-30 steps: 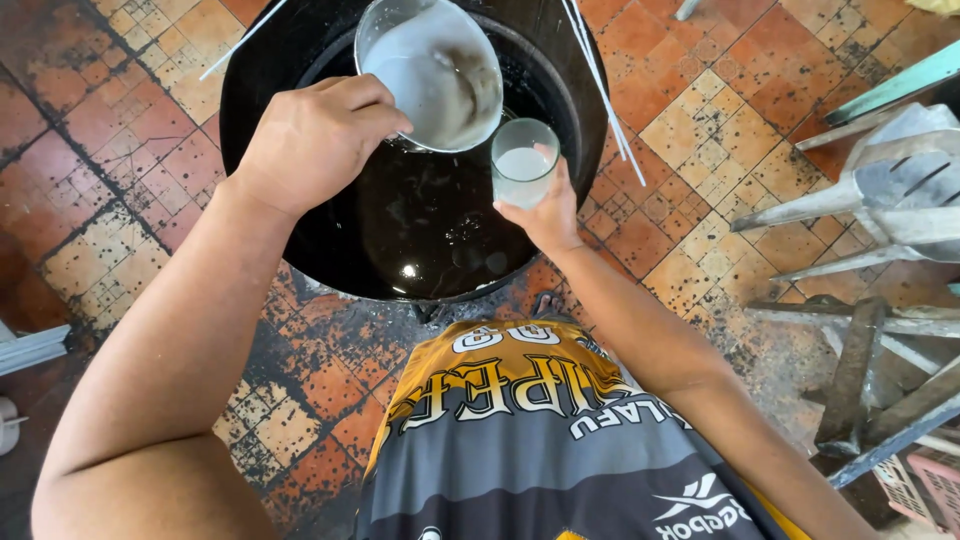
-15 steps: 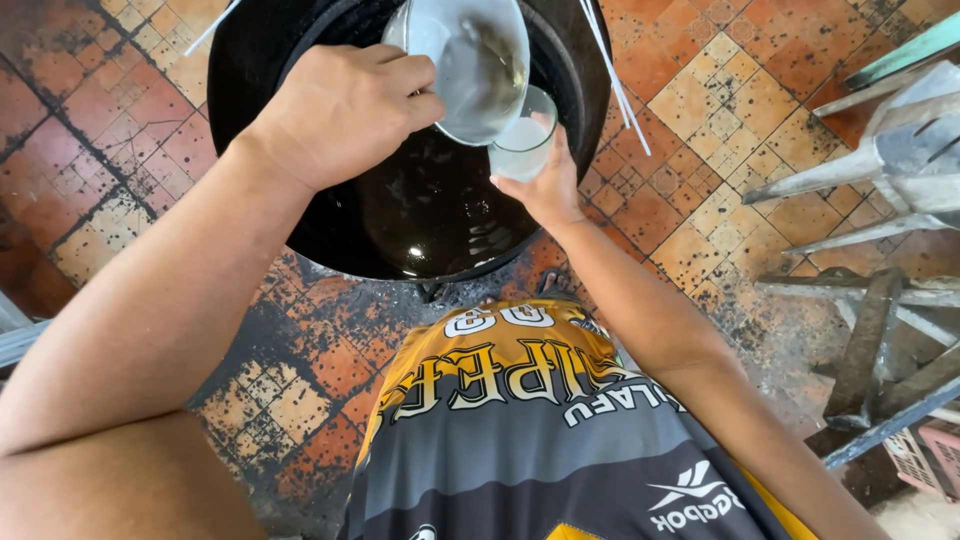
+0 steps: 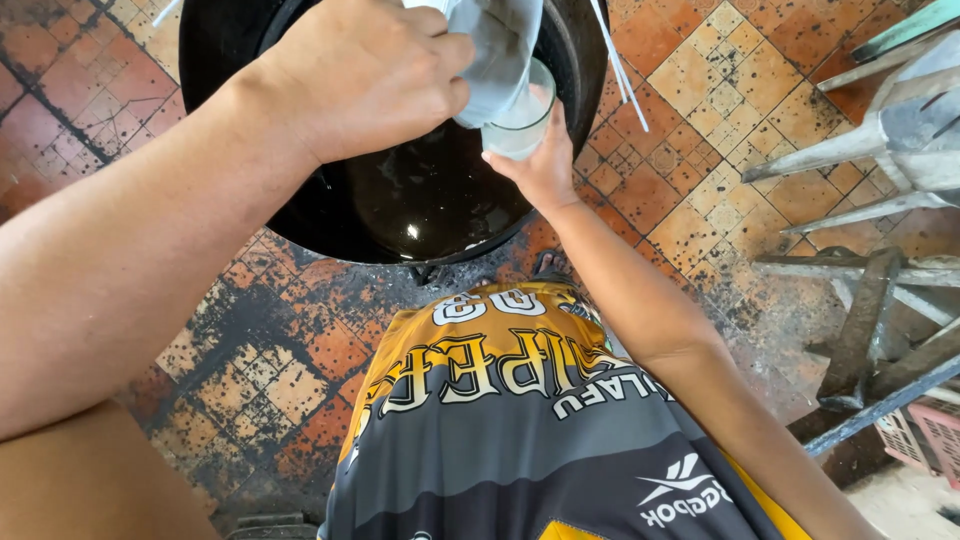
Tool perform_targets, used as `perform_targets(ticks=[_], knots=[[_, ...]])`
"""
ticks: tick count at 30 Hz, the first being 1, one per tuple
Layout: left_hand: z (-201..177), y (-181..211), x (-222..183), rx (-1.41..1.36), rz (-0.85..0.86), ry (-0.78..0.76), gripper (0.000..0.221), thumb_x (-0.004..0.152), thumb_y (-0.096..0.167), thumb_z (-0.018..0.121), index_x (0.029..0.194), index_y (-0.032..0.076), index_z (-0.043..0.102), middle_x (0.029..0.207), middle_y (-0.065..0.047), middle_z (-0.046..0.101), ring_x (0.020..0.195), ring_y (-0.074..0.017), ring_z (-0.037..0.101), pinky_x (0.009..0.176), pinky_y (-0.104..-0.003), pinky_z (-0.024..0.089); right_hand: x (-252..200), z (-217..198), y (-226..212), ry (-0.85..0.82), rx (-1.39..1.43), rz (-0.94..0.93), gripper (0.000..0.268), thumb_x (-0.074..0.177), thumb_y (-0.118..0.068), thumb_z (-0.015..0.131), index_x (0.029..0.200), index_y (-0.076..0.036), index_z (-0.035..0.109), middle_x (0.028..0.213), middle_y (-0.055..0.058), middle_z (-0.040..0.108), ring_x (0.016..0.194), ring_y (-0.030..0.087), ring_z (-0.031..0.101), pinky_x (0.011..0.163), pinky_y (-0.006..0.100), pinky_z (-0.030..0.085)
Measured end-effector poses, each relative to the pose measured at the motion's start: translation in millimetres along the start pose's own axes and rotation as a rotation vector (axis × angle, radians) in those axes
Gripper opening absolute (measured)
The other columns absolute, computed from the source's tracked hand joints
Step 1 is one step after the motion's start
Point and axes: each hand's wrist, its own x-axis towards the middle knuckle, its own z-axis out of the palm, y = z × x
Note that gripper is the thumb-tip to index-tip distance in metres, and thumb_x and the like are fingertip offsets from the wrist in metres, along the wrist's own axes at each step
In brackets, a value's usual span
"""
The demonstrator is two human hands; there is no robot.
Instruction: Filling glass candle jars with liquid wax scooped from a large vat using a small metal pitcher.
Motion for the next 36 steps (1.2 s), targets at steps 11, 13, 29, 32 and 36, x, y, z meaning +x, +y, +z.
perform_targets(ticks=[11, 13, 29, 32, 36], knots=[[-23.9, 7.1, 34.0, 0.026, 0.113, -0.077, 0.013, 0.089, 0.021, 0.062, 0.081, 0.025, 0.071, 0.083, 0.011, 0.068, 0.082, -0.0115, 0.067, 0.075, -0.028, 0.053, 0.1, 4.2, 12.9, 0.035, -0.034, 0.010, 0.091, 0.063, -0.033, 0.098, 0.133, -0.007, 0.045, 0.124, 0.015, 0.064, 0.115, 0.034, 0.064, 0.099, 0.047, 0.055], [-29.9, 8.4, 40.5, 0.136, 0.194, -0.098, 0.012, 0.090, 0.024, 0.062, 0.086, 0.026, 0.073, 0.085, 0.011, 0.072, 0.084, -0.0139, 0.068, 0.077, -0.029, 0.050, 0.8, 5.0, 16.5, 0.045, -0.011, -0.028, 0.089, 0.063, -0.030, 0.097, 0.133, -0.007, 0.047, 0.124, 0.012, 0.065, 0.114, 0.032, 0.067, 0.096, 0.044, 0.056], [0.7, 5.8, -3.3, 0.047, 0.070, -0.078, 0.010, 0.086, 0.026, 0.069, 0.081, 0.035, 0.070, 0.092, 0.015, 0.065, 0.087, -0.0104, 0.069, 0.070, -0.027, 0.049, -1.2, 6.8, 31.1, 0.036, -0.112, -0.037, 0.095, 0.065, -0.037, 0.099, 0.135, -0.004, 0.043, 0.122, 0.015, 0.063, 0.111, 0.034, 0.067, 0.096, 0.046, 0.056], [29.0, 11.3, -39.7, -0.183, -0.156, 0.086, 0.018, 0.088, 0.017, 0.072, 0.089, 0.031, 0.061, 0.090, 0.012, 0.054, 0.082, -0.0116, 0.062, 0.064, -0.030, 0.043, -4.4, 6.9, 34.3, 0.030, -0.154, -0.124, 0.098, 0.071, -0.037, 0.098, 0.143, -0.003, 0.040, 0.128, 0.017, 0.054, 0.119, 0.035, 0.062, 0.104, 0.047, 0.056], [49.5, 11.0, -87.9, -0.841, -0.543, 0.273, 0.018, 0.108, -0.008, 0.086, 0.100, 0.008, 0.081, 0.100, -0.002, 0.074, 0.089, -0.0218, 0.068, 0.071, -0.036, 0.045, -9.7, 13.1, 48.1, 0.084, -0.048, -0.054, 0.109, 0.067, -0.025, 0.105, 0.148, -0.004, 0.035, 0.141, 0.018, 0.055, 0.134, 0.033, 0.055, 0.121, 0.044, 0.046]])
